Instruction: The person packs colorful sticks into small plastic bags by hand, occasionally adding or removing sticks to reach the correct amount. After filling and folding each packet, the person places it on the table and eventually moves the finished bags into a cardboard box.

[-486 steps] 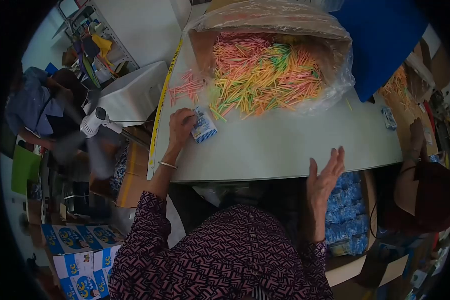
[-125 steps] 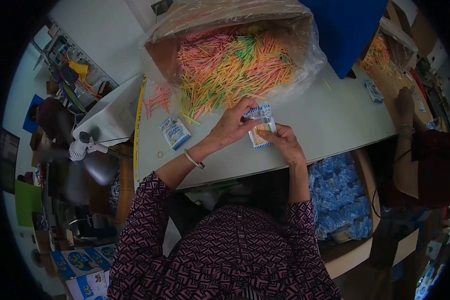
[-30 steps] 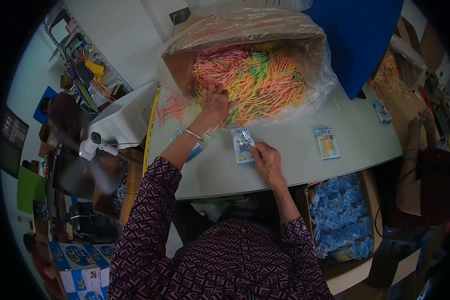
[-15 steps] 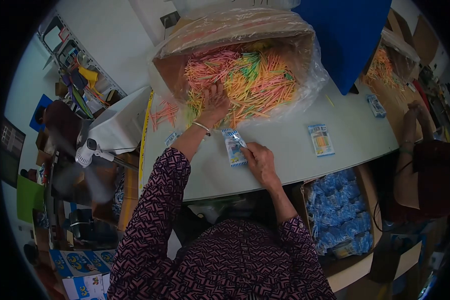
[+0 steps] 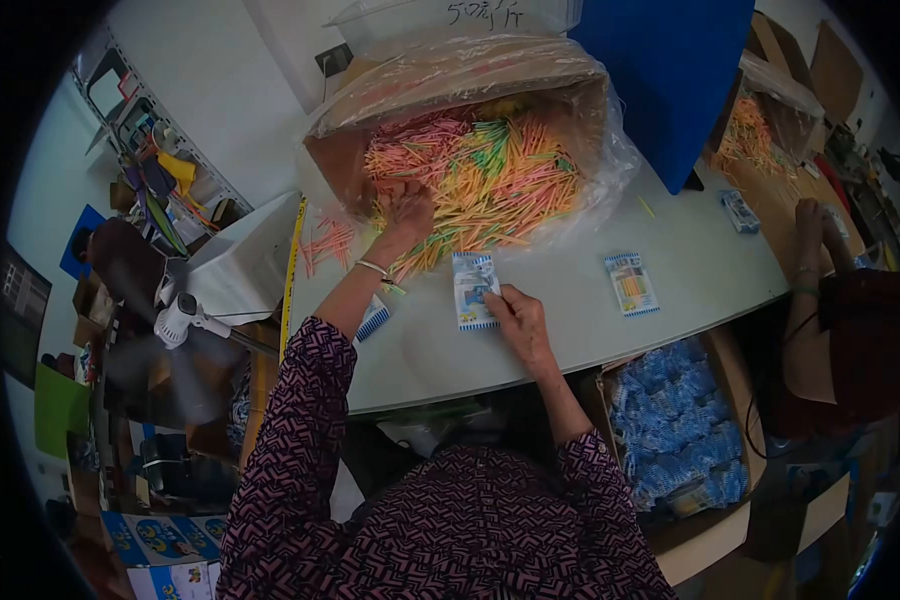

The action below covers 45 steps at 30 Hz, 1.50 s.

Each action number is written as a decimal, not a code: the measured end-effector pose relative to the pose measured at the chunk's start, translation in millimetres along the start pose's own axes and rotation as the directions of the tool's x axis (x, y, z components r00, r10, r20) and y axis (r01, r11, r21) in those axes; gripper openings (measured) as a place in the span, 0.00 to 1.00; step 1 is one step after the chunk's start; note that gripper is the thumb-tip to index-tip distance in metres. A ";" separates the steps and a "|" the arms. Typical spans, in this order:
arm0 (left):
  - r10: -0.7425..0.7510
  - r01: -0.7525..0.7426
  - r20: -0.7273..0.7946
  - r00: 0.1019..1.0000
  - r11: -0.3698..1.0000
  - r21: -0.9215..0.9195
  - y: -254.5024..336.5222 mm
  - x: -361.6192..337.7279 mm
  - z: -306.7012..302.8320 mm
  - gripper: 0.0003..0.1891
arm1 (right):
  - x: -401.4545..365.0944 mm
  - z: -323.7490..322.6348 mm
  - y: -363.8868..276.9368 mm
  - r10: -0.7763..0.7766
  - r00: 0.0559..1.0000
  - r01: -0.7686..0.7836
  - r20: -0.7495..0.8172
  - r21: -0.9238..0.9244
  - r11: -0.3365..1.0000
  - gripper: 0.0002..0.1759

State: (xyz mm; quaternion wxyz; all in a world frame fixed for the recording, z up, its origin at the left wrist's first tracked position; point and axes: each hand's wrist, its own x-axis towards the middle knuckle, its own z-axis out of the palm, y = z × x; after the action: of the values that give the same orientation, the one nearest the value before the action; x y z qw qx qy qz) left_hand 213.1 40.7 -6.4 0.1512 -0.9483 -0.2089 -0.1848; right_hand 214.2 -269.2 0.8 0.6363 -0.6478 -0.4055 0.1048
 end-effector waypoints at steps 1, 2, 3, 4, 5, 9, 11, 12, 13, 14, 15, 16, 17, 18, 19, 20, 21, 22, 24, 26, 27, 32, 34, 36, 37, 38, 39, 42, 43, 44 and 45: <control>0.026 -0.027 -0.019 0.999 0.999 -0.027 -7.6 1.7 5.5 0.09 | 0.7 -2.1 -0.6 0.059 0.998 -0.058 0.001 0.103 0.993 0.10; 0.050 -0.052 -0.037 0.998 0.997 -0.055 -13.6 2.6 11.7 0.09 | 1.4 -2.8 -1.1 0.117 0.993 -0.117 0.010 0.204 0.972 0.12; 0.048 -0.050 -0.039 0.998 0.997 -0.053 -8.0 -1.9 -2.5 0.09 | 2.3 -2.1 -0.5 0.114 0.993 -0.114 0.012 0.204 0.972 0.12; 0.039 -0.055 -0.163 0.986 0.994 -0.094 5.6 -9.8 -31.7 0.11 | 3.6 -1.5 1.1 0.149 0.989 -0.135 -0.025 0.295 0.946 0.12; 0.026 -0.067 -0.284 0.958 0.989 -0.136 13.6 -12.9 -53.1 0.12 | 4.9 -1.6 1.9 0.187 0.981 -0.150 -0.060 0.384 0.911 0.13; 0.069 0.055 0.158 0.985 0.745 -0.665 11.8 3.3 -83.6 0.13 | 11.8 -3.6 -10.0 0.330 0.943 -0.242 -0.051 0.576 0.781 0.10; 0.061 0.176 0.184 0.981 0.121 -0.977 36.9 -3.2 -109.4 0.14 | 20.1 0.8 -21.7 0.422 0.898 -0.164 -0.122 0.798 0.579 0.08; 0.063 0.176 0.185 0.981 0.121 -0.977 42.8 -2.6 -110.6 0.14 | 23.8 3.8 -16.7 0.423 0.898 -0.163 -0.123 0.799 0.579 0.08; 0.060 0.277 0.272 0.961 -0.100 -0.956 47.9 -1.9 -111.3 0.13 | 27.7 8.1 -7.0 0.409 0.902 -0.096 -0.140 0.857 0.506 0.08; 0.076 0.361 0.356 0.931 -0.316 -0.877 53.8 -1.4 -111.4 0.11 | 31.5 11.9 3.3 0.396 0.905 -0.029 -0.157 0.905 0.425 0.10; 0.079 0.362 0.356 0.931 -0.317 -0.877 63.0 -3.5 -115.7 0.11 | 35.7 14.3 9.5 0.397 0.904 -0.028 -0.160 0.904 0.427 0.10; 0.081 0.376 0.379 0.922 -0.431 -0.820 74.1 -8.7 -121.9 0.11 | 39.9 16.1 13.0 0.414 0.898 -0.017 -0.150 0.928 0.373 0.11; 0.088 0.383 0.402 0.911 -0.538 -0.751 84.1 -13.0 -125.8 0.11 | 44.2 17.8 16.4 0.431 0.892 -0.006 -0.139 0.948 0.317 0.13; 0.092 0.384 0.402 0.911 -0.539 -0.749 91.7 -16.0 -120.0 0.11 | 48.1 18.5 10.4 0.432 0.891 -0.003 -0.143 0.947 0.320 0.13; 0.075 0.344 0.366 0.928 -0.550 -0.761 98.5 -19.2 -108.3 0.10 | 51.7 19.0 0.7 0.442 0.887 0.007 -0.132 0.962 0.273 0.14; 0.057 0.304 0.331 0.942 -0.561 -0.770 104.9 -23.2 -96.9 0.09 | 55.3 19.2 -7.2 0.453 0.884 0.016 -0.119 0.974 0.225 0.15; 0.059 0.306 0.332 0.941 -0.563 -0.768 111.9 -28.1 -88.8 0.09 | 59.6 21.4 -0.7 0.455 0.882 0.016 -0.121 0.974 0.227 0.15; 0.044 0.284 0.325 0.945 -0.605 -0.744 119.3 -33.8 -83.8 0.09 | 64.0 25.2 11.8 0.412 0.905 0.052 -0.108 0.988 0.146 0.16; 0.028 0.264 0.323 0.946 -0.646 -0.716 134.5 -45.1 -81.4 0.10 | 69.9 29.8 32.4 0.371 0.923 0.082 -0.099 0.995 0.062 0.17; -0.127 0.142 0.296 0.947 -0.661 -0.737 148.6 -53.0 -95.0 0.14 | 73.7 31.7 42.3 0.410 0.908 0.085 -0.082 0.996 0.011 0.18; -0.128 0.143 0.298 0.946 -0.661 -0.736 152.3 -54.9 -105.7 0.14 | 73.9 32.4 39.1 0.412 0.908 0.084 -0.081 0.996 0.011 0.18; -0.163 0.089 0.230 0.959 -0.601 -0.794 159.3 -57.0 -106.7 0.15 | 72.9 32.5 25.6 0.425 0.899 0.119 -0.106 0.993 -0.003 0.14; -0.170 0.106 0.246 0.954 -0.578 -0.809 160.0 -56.1 -103.7 0.15 | 72.7 32.4 19.7 0.419 0.899 0.136 -0.126 0.991 0.007 0.14; -0.180 0.124 0.264 0.948 -0.556 -0.822 160.9 -57.1 -100.1 0.15 | 71.3 32.5 18.4 0.415 0.898 0.151 -0.145 0.988 0.020 0.14; -0.199 0.110 0.257 0.946 -0.547 -0.830 161.3 -57.6 -98.2 0.14 | 71.3 32.1 19.7 0.409 0.904 0.129 -0.128 0.991 0.025 0.14; -0.218 0.096 0.248 0.944 -0.536 -0.839 161.5 -57.6 -96.3 0.13 | 71.2 31.3 21.1 0.402 0.909 0.107 -0.111 0.994 0.031 0.14; -0.219 0.096 0.248 0.944 -0.537 -0.838 160.0 -57.7 -90.0 0.13 | 70.7 29.6 21.2 0.402 0.909 0.107 -0.110 0.994 0.031 0.14; -0.204 0.176 0.386 0.900 -0.639 -0.748 148.4 -56.5 -79.9 0.14 | 67.7 21.5 17.5 0.347 0.924 0.114 -0.158 0.983 0.146 0.16; -0.210 0.135 0.341 0.916 -0.639 -0.757 144.2 -54.8 -82.1 0.13 | 66.5 16.8 14.0 0.359 0.910 0.119 -0.207 0.961 0.251 0.16; -0.216 0.094 0.295 0.931 -0.639 -0.763 139.5 -52.6 -84.5 0.13 | 65.6 12.0 10.2 0.365 0.895 0.122 -0.257 0.927 0.354 0.15; -0.215 0.092 0.293 0.932 -0.639 -0.763 133.4 -50.5 -91.1 0.13 | 64.2 8.0 5.9 0.363 0.895 0.124 -0.259 0.927 0.355 0.15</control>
State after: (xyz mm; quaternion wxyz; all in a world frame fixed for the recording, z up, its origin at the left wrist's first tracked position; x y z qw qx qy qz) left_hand 204.5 -125.4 25.4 -0.8035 -0.4912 -0.0915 -0.3237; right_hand 253.0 -220.2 18.5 0.9498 -0.2094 -0.0767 0.2193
